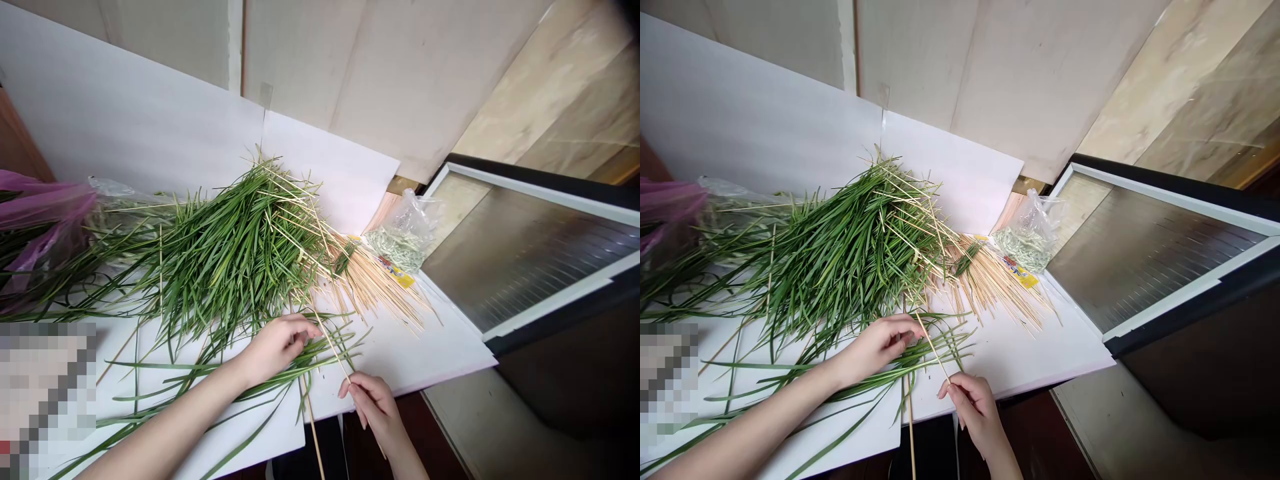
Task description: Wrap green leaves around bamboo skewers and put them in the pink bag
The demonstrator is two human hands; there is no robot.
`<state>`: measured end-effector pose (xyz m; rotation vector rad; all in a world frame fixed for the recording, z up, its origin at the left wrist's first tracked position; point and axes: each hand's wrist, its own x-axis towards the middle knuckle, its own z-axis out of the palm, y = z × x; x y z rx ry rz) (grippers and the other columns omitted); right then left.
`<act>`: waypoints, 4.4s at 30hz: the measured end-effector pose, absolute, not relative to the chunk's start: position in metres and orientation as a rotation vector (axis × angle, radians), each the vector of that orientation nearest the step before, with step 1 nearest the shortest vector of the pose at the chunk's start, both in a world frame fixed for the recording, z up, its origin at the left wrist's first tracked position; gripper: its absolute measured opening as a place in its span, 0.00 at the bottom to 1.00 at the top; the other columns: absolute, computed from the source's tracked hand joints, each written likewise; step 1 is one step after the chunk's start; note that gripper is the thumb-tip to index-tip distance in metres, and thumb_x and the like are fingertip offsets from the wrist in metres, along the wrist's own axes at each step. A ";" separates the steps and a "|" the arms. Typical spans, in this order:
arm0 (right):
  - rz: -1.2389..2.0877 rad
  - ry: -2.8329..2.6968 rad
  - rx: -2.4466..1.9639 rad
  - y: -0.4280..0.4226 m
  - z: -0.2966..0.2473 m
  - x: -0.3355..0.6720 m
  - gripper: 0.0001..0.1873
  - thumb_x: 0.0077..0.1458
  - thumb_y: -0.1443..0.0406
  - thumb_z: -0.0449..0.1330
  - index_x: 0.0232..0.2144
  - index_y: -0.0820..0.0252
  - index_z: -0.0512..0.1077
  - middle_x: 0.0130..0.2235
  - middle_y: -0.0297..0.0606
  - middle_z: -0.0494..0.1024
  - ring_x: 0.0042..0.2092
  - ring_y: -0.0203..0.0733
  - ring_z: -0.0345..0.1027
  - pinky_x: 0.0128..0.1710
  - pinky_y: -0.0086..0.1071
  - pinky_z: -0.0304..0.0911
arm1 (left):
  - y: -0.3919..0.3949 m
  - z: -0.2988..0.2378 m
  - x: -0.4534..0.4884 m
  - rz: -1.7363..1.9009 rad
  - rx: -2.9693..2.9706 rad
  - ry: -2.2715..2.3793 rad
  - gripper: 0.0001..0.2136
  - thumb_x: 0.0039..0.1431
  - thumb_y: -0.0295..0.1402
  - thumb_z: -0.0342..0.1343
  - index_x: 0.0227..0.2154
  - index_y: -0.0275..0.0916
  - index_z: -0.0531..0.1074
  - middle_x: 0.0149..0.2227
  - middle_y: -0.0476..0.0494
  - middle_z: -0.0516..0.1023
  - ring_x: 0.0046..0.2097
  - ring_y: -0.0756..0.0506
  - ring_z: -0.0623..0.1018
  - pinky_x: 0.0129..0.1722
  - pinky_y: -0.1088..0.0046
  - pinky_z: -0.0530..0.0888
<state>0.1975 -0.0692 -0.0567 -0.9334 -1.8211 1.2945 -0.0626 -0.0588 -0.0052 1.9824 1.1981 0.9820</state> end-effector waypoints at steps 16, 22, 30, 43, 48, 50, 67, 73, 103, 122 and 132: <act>1.317 -1.842 -0.912 -0.070 -0.055 0.197 0.23 0.69 0.50 0.55 0.30 0.61 0.74 0.17 0.23 0.54 0.18 0.34 0.48 0.20 0.27 0.46 | -0.059 -0.009 -0.059 0.968 1.943 1.370 0.03 0.56 0.27 0.55 0.32 0.40 0.66 0.30 0.50 0.71 0.32 0.46 0.70 0.33 0.70 0.65; 1.322 -1.871 -0.894 -0.068 -0.055 0.197 0.23 0.70 0.50 0.54 0.31 0.62 0.74 0.17 0.24 0.54 0.18 0.34 0.48 0.20 0.27 0.45 | -0.053 -0.009 -0.060 1.247 1.256 0.987 0.12 0.56 0.30 0.54 0.44 0.39 0.66 0.30 0.53 0.68 0.30 0.50 0.69 0.31 0.73 0.68; 1.309 -1.884 -0.874 -0.068 -0.055 0.196 0.22 0.71 0.52 0.54 0.32 0.61 0.75 0.18 0.25 0.55 0.18 0.33 0.48 0.20 0.28 0.44 | -0.053 -0.004 -0.062 1.313 1.064 0.851 0.09 0.62 0.36 0.58 0.41 0.37 0.69 0.32 0.50 0.72 0.28 0.52 0.71 0.29 0.75 0.69; 1.212 -1.925 -0.851 -0.070 -0.053 0.195 0.20 0.71 0.55 0.54 0.31 0.60 0.75 0.18 0.24 0.54 0.19 0.34 0.46 0.21 0.30 0.42 | -0.050 -0.002 -0.064 1.378 0.951 0.849 0.17 0.56 0.44 0.66 0.27 0.34 0.72 0.27 0.50 0.73 0.25 0.55 0.66 0.25 0.79 0.65; 1.210 -1.931 -0.847 -0.068 -0.053 0.195 0.20 0.71 0.56 0.53 0.31 0.60 0.75 0.18 0.24 0.54 0.18 0.34 0.47 0.21 0.30 0.42 | -0.051 -0.001 -0.063 1.332 0.969 0.836 0.17 0.57 0.45 0.65 0.27 0.34 0.73 0.24 0.51 0.72 0.24 0.55 0.66 0.27 0.79 0.65; 1.211 -1.935 -0.855 -0.068 -0.054 0.195 0.20 0.71 0.56 0.53 0.31 0.60 0.75 0.18 0.24 0.54 0.18 0.34 0.47 0.21 0.30 0.42 | -0.052 -0.002 -0.064 1.329 0.979 0.834 0.17 0.57 0.44 0.65 0.27 0.34 0.73 0.23 0.51 0.72 0.24 0.55 0.66 0.27 0.79 0.65; 1.208 -1.959 -0.929 -0.069 -0.054 0.196 0.20 0.71 0.56 0.52 0.32 0.60 0.75 0.18 0.24 0.54 0.19 0.35 0.47 0.21 0.30 0.44 | -0.054 0.001 -0.063 1.318 1.040 0.912 0.16 0.53 0.43 0.68 0.26 0.34 0.73 0.25 0.50 0.75 0.24 0.55 0.68 0.28 0.78 0.65; 1.175 -1.969 -0.924 -0.069 -0.053 0.194 0.22 0.71 0.53 0.51 0.32 0.60 0.75 0.17 0.24 0.53 0.18 0.35 0.47 0.20 0.30 0.44 | -0.055 0.001 -0.061 1.284 1.092 0.939 0.16 0.53 0.44 0.67 0.26 0.35 0.73 0.25 0.49 0.76 0.24 0.53 0.69 0.27 0.77 0.66; 1.006 -2.005 -0.857 -0.073 -0.051 0.182 0.18 0.70 0.59 0.52 0.31 0.59 0.75 0.27 0.37 0.75 0.28 0.44 0.67 0.29 0.32 0.58 | -0.071 -0.020 -0.028 1.037 1.331 0.994 0.15 0.51 0.44 0.67 0.23 0.35 0.78 0.23 0.48 0.73 0.27 0.49 0.69 0.29 0.73 0.64; 1.263 -1.811 -0.860 -0.071 -0.051 0.195 0.23 0.66 0.49 0.57 0.27 0.60 0.74 0.18 0.26 0.57 0.17 0.34 0.48 0.19 0.29 0.45 | -0.068 -0.021 -0.037 0.737 2.531 1.202 0.11 0.65 0.35 0.56 0.48 0.42 0.77 0.43 0.39 0.78 0.47 0.37 0.74 0.47 0.62 0.69; 1.293 -1.823 -0.808 -0.069 -0.055 0.196 0.20 0.68 0.55 0.56 0.28 0.60 0.74 0.20 0.27 0.59 0.19 0.34 0.50 0.21 0.28 0.44 | -0.062 -0.016 -0.047 0.953 1.981 1.251 0.03 0.61 0.30 0.59 0.31 0.39 0.75 0.30 0.47 0.78 0.33 0.46 0.75 0.35 0.71 0.67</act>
